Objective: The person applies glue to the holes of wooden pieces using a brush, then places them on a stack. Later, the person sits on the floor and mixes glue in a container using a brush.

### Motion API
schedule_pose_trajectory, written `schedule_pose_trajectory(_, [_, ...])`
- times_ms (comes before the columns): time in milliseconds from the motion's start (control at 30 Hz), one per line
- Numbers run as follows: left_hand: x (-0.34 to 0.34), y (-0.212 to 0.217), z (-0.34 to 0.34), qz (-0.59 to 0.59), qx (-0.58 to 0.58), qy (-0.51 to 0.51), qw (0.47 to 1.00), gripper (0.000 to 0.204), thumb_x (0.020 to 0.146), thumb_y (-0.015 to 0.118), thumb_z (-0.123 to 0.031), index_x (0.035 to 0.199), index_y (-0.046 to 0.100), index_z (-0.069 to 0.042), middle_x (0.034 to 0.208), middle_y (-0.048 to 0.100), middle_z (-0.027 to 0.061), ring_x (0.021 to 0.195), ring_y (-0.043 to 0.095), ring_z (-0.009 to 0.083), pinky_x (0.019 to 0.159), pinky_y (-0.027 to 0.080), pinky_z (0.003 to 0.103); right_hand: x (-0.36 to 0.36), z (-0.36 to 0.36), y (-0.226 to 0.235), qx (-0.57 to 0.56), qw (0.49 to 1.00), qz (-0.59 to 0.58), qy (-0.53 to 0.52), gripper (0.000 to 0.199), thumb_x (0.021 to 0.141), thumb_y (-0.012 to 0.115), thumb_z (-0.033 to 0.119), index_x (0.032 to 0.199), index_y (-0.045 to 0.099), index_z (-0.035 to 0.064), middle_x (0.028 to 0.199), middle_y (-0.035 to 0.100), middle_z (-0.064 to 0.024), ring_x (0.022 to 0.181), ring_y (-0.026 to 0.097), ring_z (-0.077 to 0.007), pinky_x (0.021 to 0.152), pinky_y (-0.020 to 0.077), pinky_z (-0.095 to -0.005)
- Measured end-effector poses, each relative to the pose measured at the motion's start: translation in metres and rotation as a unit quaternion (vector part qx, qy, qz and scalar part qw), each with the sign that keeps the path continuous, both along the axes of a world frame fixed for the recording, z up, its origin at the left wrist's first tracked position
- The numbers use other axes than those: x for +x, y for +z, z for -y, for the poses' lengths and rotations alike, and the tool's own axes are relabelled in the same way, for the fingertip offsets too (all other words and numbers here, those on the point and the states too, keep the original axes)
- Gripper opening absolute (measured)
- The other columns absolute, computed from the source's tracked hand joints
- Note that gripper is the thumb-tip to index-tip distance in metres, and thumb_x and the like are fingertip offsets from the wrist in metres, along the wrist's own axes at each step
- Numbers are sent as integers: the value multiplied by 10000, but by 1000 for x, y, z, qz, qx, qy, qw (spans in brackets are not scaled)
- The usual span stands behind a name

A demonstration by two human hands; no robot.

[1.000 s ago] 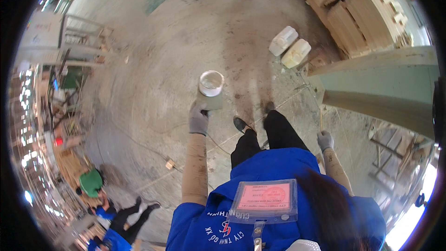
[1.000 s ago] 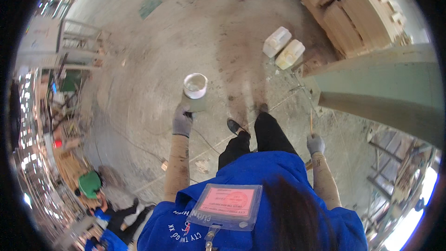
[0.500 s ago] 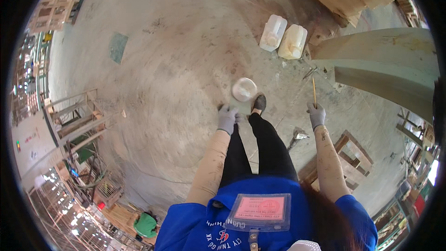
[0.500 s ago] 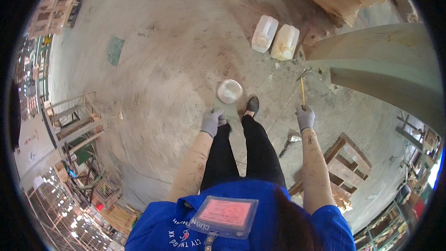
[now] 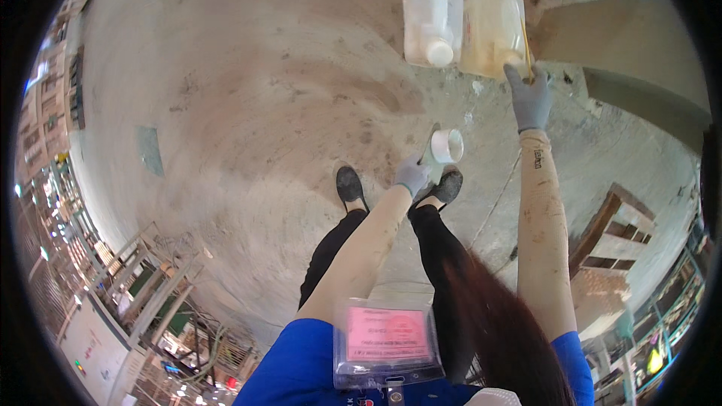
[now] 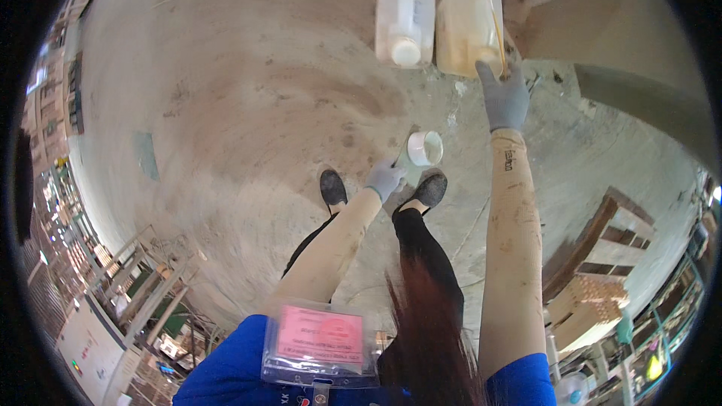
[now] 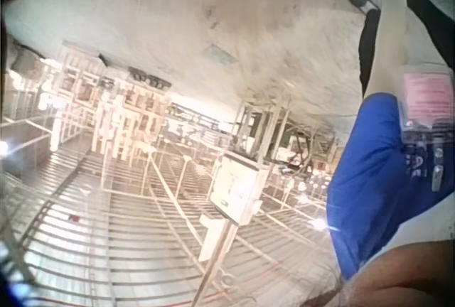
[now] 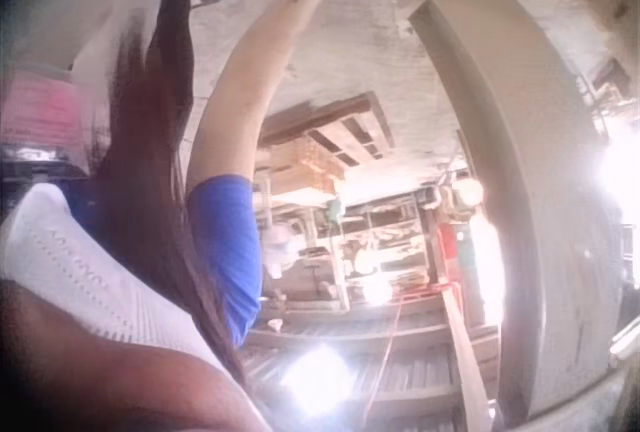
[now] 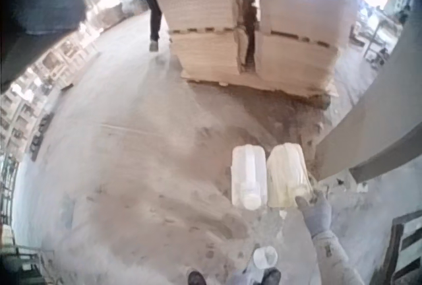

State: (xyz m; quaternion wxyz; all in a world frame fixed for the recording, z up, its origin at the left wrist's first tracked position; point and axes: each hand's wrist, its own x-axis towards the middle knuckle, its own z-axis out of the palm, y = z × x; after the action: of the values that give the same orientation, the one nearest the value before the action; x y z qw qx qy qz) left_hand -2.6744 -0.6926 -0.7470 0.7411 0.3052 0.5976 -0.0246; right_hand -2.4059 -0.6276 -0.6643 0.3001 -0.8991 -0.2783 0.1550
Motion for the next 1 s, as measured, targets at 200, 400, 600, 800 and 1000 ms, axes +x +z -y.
schedule_pose_trajectory(200, [66, -88, 15, 80, -68, -13, 994, 142, 797, 585, -75, 918, 592, -1, 749, 602, 89, 591, 581, 162, 501, 475, 289, 2, -14, 0, -92, 994, -31, 48, 524, 742, 673, 457, 1004, 611, 8, 908, 641, -214, 877, 631, -321, 759, 488, -379])
schedule_pose_trajectory(400, [106, -115, 15, 21, 179, -418, 890, 291, 803, 604, -199, 991, 581, 22, 923, 631, 223, 843, 622, 316, 745, 486, 384, 15, 3, -25, 99, 971, 193, 102, 431, 745, 700, 360, 981, 608, 11, 868, 640, -182, 812, 633, -308, 708, 492, -374])
schedule_pose_trajectory(600, [109, -22, -88, 316, 209, -582, 719, 294, 862, 587, -235, 1068, 605, -26, 962, 650, 157, 877, 622, 252, 780, 480, 339, 84, 112, -84, 24, 994, 89, -58, 463, 746, 696, 334, 1068, 594, 17, 928, 630, -201, 871, 616, -338, 749, 476, -390])
schedule_pose_trajectory(800, [168, 80, -201, 182, 398, -250, 864, 197, 885, 535, -190, 957, 621, -28, 736, 561, 21, 592, 521, 82, 525, 441, 221, 90, 236, -182, -161, 976, 15, -147, 586, 752, 665, 383, 1193, 549, 15, 1118, 583, -231, 1039, 557, -367, 890, 441, -417])
schedule_pose_trajectory(1000, [225, 50, -244, 242, 267, -78, 930, 284, 879, 575, -196, 966, 595, 74, 879, 613, 165, 733, 621, 264, 650, 536, 362, 66, 271, -195, -168, 965, 60, -192, 481, 831, 578, 378, 1160, 578, 27, 1128, 580, -233, 1077, 534, -376, 896, 436, -404])
